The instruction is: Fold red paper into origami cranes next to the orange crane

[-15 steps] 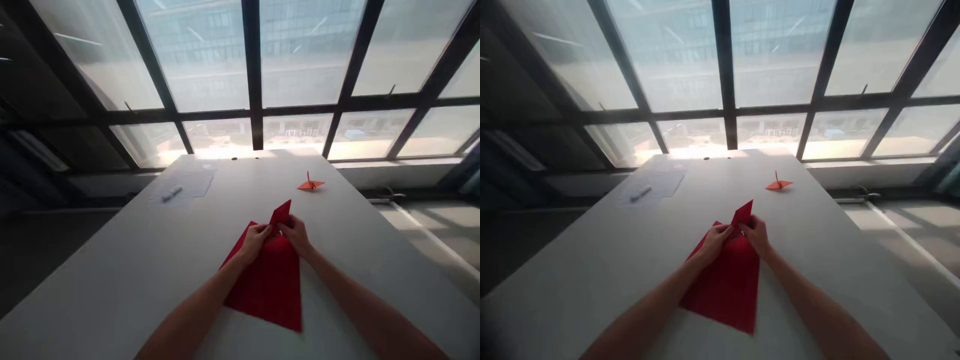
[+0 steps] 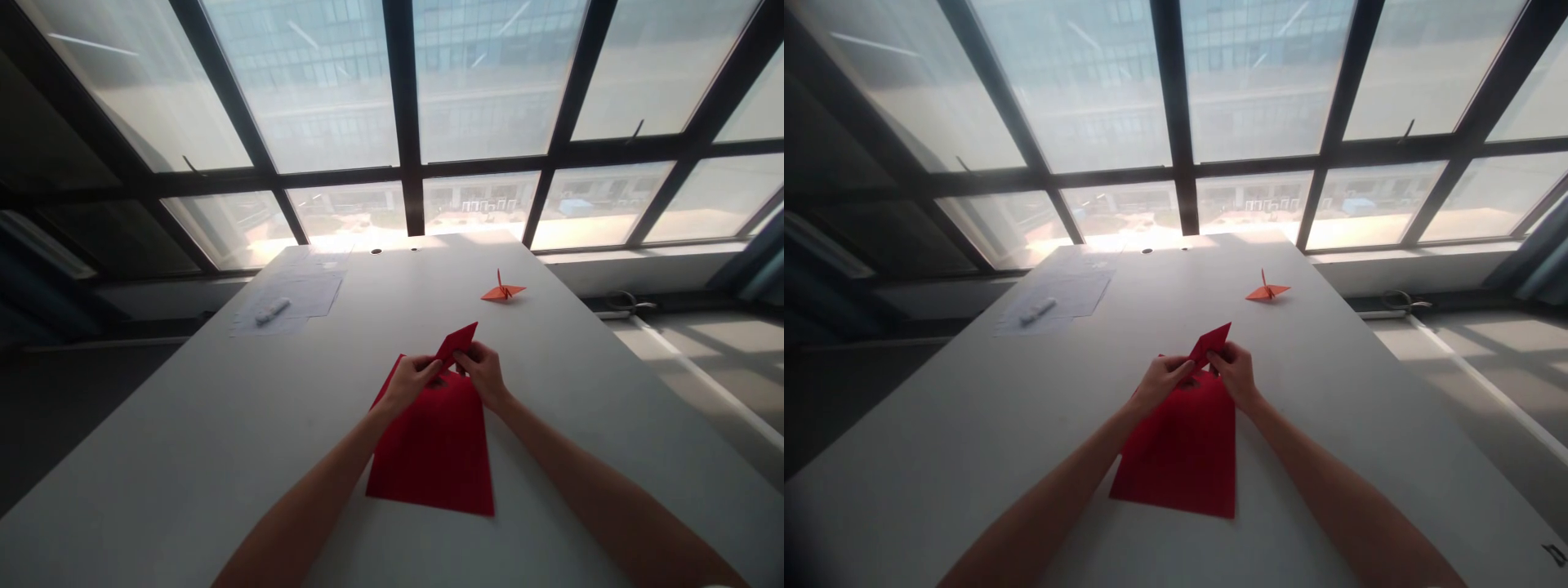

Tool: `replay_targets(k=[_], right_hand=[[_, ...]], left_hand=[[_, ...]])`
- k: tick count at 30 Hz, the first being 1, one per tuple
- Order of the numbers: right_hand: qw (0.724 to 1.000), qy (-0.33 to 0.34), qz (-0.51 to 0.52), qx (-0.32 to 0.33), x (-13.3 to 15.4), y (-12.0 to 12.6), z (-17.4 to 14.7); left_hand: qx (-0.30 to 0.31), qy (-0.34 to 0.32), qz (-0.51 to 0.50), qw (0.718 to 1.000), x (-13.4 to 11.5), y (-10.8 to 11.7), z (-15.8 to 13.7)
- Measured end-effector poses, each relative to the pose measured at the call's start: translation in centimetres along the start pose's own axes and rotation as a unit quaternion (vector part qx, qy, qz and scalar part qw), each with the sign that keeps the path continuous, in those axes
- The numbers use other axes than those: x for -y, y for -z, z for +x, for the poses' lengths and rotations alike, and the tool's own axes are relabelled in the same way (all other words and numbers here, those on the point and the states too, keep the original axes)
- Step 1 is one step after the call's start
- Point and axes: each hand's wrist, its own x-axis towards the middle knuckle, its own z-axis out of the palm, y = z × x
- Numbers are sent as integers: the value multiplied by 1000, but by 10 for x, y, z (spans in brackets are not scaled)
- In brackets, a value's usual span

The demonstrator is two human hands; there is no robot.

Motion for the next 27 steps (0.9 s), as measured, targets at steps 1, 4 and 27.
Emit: replay_targets(k=[1,4,27], right_hand=[[1000,2,-5,-8,0,0,-1],[1000,-1,-3,9,3,-1,-3],[998,-34,35,-26,10,7,3]], left_hand=[[12,3,0,1000,-1,0,-1],[23,13,9,1000,-2,3,-1],[58,69,-6,996,-23,20,-4]])
